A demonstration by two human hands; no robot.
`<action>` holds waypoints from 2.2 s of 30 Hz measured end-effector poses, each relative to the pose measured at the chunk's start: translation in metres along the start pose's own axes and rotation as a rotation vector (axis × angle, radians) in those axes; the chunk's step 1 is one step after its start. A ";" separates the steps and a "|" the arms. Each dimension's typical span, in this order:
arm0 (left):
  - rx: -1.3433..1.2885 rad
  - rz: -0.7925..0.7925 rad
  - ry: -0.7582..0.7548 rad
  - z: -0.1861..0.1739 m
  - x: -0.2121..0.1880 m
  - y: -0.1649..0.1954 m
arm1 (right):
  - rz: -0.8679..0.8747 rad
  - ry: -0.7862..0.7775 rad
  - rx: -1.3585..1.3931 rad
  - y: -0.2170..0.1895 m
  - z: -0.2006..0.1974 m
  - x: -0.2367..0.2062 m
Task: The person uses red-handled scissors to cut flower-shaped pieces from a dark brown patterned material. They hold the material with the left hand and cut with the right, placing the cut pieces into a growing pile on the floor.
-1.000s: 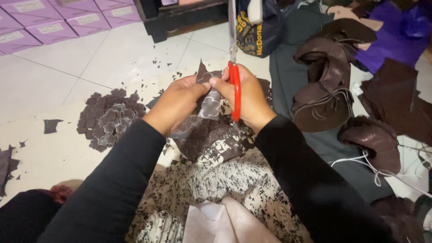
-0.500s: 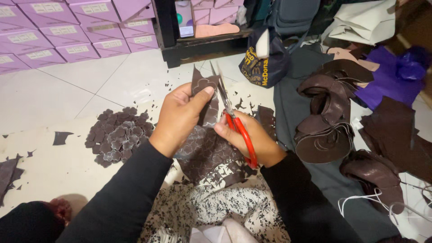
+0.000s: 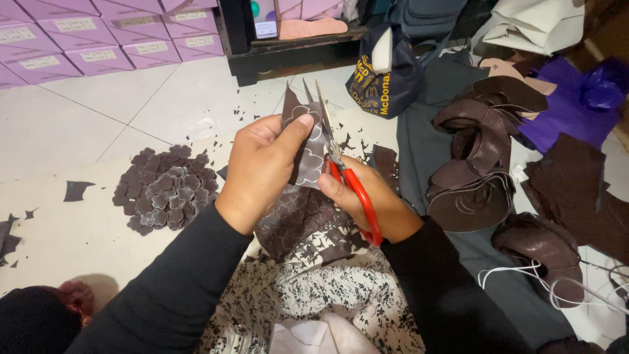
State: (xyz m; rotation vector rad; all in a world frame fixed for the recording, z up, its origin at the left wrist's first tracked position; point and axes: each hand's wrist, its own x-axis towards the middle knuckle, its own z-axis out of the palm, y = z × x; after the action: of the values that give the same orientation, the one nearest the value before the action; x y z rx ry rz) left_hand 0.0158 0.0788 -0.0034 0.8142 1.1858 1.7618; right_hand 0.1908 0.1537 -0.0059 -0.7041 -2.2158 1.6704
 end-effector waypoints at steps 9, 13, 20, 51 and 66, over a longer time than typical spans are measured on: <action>-0.014 -0.014 0.016 0.006 0.001 -0.004 | 0.008 0.024 0.007 0.018 -0.006 0.004; -0.003 0.008 0.021 0.007 0.001 -0.006 | 0.032 0.081 0.012 0.023 -0.006 0.007; 0.041 0.031 0.034 0.007 -0.001 -0.004 | 0.034 0.077 0.109 0.021 -0.003 0.003; 0.411 -0.047 -0.061 -0.015 0.002 0.031 | 0.014 -0.046 0.089 0.012 -0.014 -0.007; 0.459 -0.217 -0.051 -0.020 0.003 0.048 | 0.051 -0.155 0.123 0.007 -0.016 -0.003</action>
State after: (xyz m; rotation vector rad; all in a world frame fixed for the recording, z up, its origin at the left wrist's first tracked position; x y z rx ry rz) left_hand -0.0162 0.0643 0.0351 0.9437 1.6078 1.3023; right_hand 0.2026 0.1673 -0.0081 -0.6248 -2.1893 1.9281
